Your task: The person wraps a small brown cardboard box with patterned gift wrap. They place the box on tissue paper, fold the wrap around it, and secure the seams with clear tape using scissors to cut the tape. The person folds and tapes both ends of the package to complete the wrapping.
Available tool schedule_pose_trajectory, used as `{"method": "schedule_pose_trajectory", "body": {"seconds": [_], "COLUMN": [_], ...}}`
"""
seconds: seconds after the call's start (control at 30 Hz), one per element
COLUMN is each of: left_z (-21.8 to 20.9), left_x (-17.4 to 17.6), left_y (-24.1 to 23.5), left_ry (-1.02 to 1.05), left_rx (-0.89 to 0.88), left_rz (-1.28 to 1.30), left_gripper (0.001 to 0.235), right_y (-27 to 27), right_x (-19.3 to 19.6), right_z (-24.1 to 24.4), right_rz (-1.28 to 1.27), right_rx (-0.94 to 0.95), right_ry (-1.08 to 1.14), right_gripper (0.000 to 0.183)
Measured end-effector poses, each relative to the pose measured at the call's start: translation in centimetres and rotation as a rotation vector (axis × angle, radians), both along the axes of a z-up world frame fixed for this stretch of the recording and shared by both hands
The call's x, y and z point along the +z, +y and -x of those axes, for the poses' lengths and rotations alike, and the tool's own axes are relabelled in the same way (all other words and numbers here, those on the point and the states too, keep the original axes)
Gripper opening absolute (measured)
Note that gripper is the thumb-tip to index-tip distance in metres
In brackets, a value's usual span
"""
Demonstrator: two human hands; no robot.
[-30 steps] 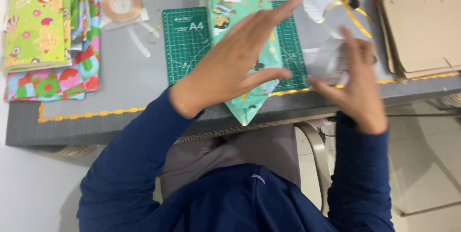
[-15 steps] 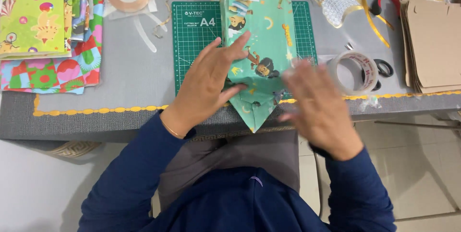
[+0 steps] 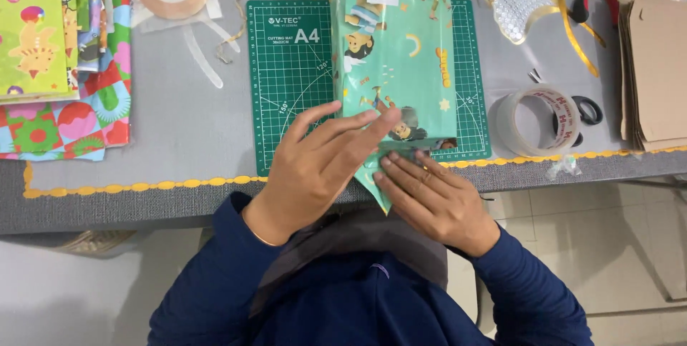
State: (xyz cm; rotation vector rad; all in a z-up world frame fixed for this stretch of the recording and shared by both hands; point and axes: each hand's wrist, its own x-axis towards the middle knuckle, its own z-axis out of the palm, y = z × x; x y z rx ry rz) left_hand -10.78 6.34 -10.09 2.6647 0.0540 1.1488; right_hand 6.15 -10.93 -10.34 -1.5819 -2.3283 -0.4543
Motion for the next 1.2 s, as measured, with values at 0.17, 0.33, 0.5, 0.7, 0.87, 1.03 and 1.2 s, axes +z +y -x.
{"method": "schedule_pose_trajectory", "body": {"seconds": [0.17,0.33,0.5,0.7,0.87,1.03,1.2], "left_z": [-0.5,-0.2,0.2,-0.8,-1.3,-1.6,-1.7], "left_x": [0.4,0.8,1.2,1.1,0.7,2.6,3.1], "left_y": [0.0,0.3,0.6,-0.3,-1.3,-1.4,-1.6], "left_ry": [-0.045,-0.004,0.05,0.06,0.047,0.102,0.138], "left_rx": [0.072,0.066,0.029,0.136,0.104,0.117,0.154], "left_rz": [-0.015,-0.014,0.019,0.01,0.535,0.713,0.733], "left_gripper": [0.04,0.049,0.06,0.078,0.084,0.088,0.088], "right_y": [1.5,3.0,4.1,4.1,4.4,4.8,5.7], "right_x": [1.6,2.0,2.9,2.9,3.7,6.1,9.1], "right_z": [0.0,0.0,0.3,-0.2,-0.4,-0.7,-2.6], "right_rz": [-0.26,-0.369,-0.353,-0.292,-0.205,-0.055,0.232], "right_rx": [0.052,-0.135,-0.193,-0.189,-0.194,-0.223,-0.309], "right_ry": [0.166,0.319,0.454,0.576,0.656,0.665,0.743], "right_gripper": [0.015,0.011,0.005,0.012,0.009,0.008,0.014]}}
